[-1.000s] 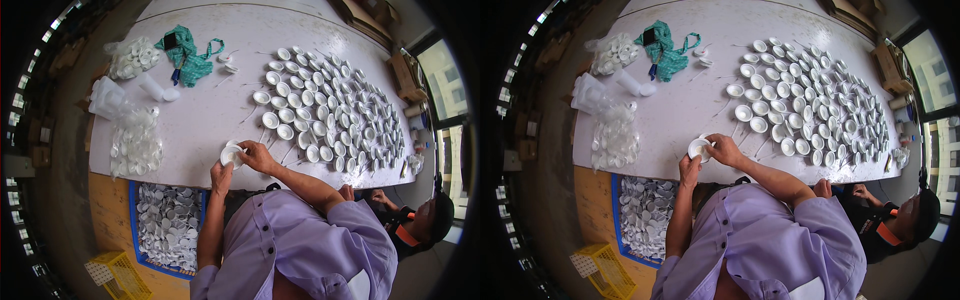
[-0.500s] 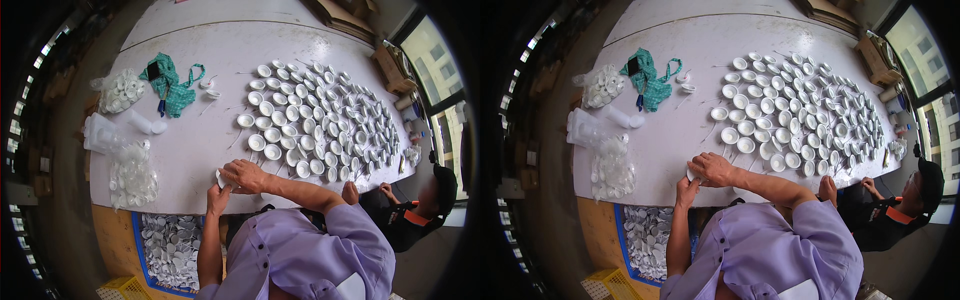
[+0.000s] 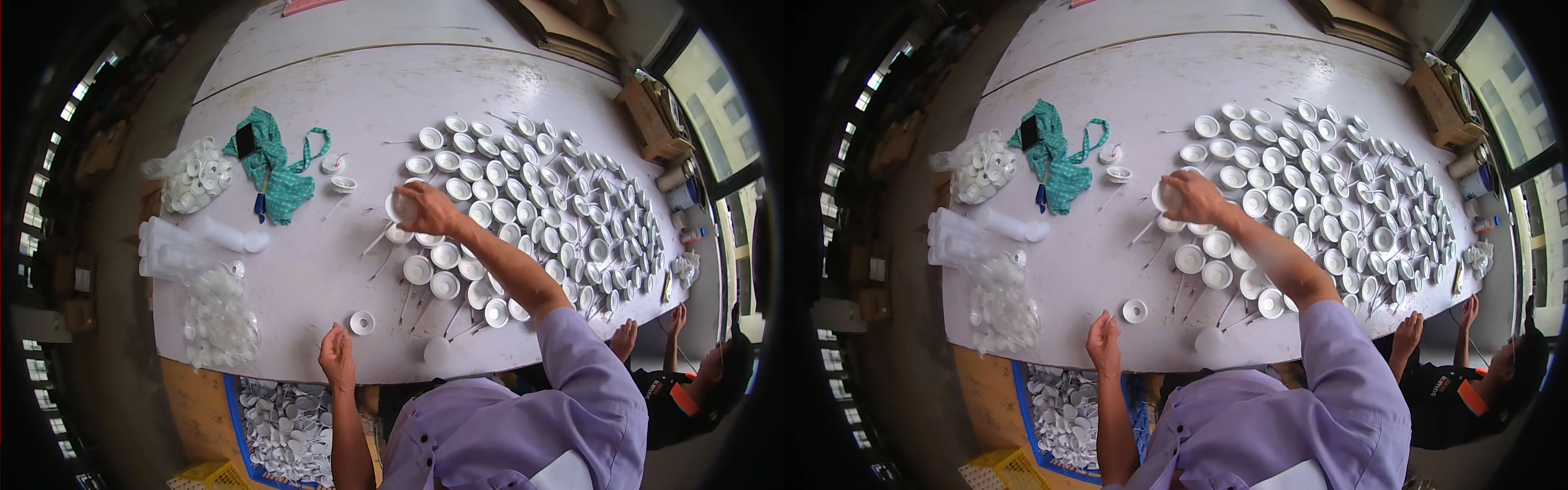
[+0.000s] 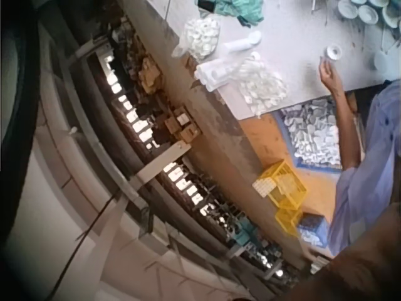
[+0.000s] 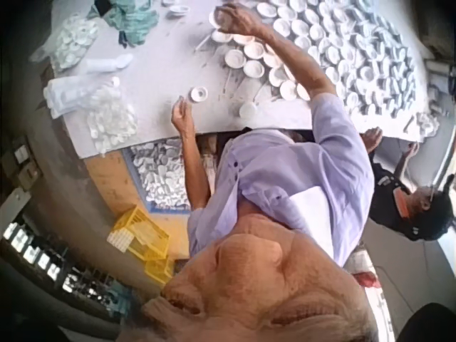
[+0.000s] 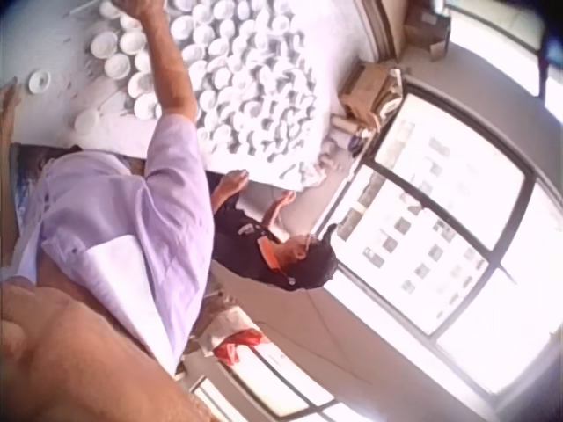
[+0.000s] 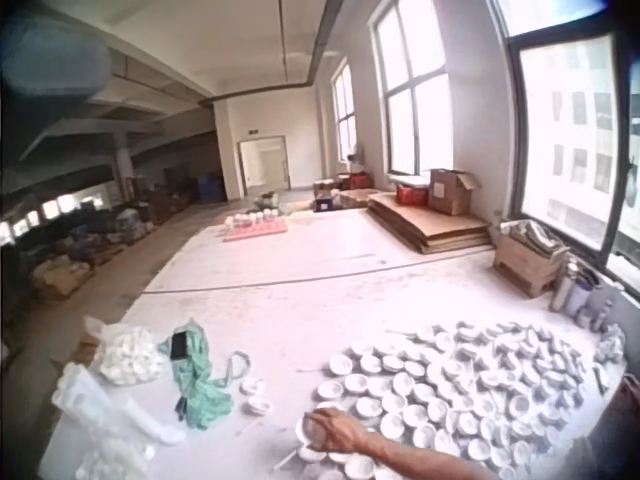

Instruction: The person assembles and sorts small white circular electronic or plastic components by hand on a workshop table, placing them into a sorting bin.

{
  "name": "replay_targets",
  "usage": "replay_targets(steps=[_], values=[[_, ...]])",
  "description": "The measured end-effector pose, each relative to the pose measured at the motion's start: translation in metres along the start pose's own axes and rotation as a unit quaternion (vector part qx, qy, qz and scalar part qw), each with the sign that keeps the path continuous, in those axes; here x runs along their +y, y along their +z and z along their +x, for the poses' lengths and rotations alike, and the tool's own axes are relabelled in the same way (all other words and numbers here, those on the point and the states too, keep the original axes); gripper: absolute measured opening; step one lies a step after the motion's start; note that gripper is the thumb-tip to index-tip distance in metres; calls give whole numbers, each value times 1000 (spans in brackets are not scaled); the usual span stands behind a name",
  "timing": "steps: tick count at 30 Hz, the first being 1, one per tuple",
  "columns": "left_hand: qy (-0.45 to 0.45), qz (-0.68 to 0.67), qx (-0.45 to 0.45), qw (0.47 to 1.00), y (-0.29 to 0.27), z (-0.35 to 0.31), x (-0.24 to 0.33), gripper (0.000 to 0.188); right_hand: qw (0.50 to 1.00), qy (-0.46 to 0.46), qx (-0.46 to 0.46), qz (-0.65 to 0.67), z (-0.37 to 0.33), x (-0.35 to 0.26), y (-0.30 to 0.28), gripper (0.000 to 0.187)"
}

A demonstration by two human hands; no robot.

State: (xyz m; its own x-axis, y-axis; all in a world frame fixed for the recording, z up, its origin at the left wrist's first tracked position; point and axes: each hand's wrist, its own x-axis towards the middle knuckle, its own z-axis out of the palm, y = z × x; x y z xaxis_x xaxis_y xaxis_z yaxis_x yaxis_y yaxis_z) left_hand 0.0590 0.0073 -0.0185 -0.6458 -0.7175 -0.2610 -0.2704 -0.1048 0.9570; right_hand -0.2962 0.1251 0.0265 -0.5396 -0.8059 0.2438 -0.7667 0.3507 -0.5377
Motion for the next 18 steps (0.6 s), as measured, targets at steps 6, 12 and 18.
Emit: replay_targets(steps=[6,12,18], values=[[-72,-38,59,995,-25,-59,-33,31,991,108,52,-60,102,93,13,64],[-177,-14,155,972,-33,-98,-49,28,975,176,-68,-121,145,136,42,56],[-229,-14,182,956,-21,-96,-44,25,962,186,-120,-162,158,156,55,67]])
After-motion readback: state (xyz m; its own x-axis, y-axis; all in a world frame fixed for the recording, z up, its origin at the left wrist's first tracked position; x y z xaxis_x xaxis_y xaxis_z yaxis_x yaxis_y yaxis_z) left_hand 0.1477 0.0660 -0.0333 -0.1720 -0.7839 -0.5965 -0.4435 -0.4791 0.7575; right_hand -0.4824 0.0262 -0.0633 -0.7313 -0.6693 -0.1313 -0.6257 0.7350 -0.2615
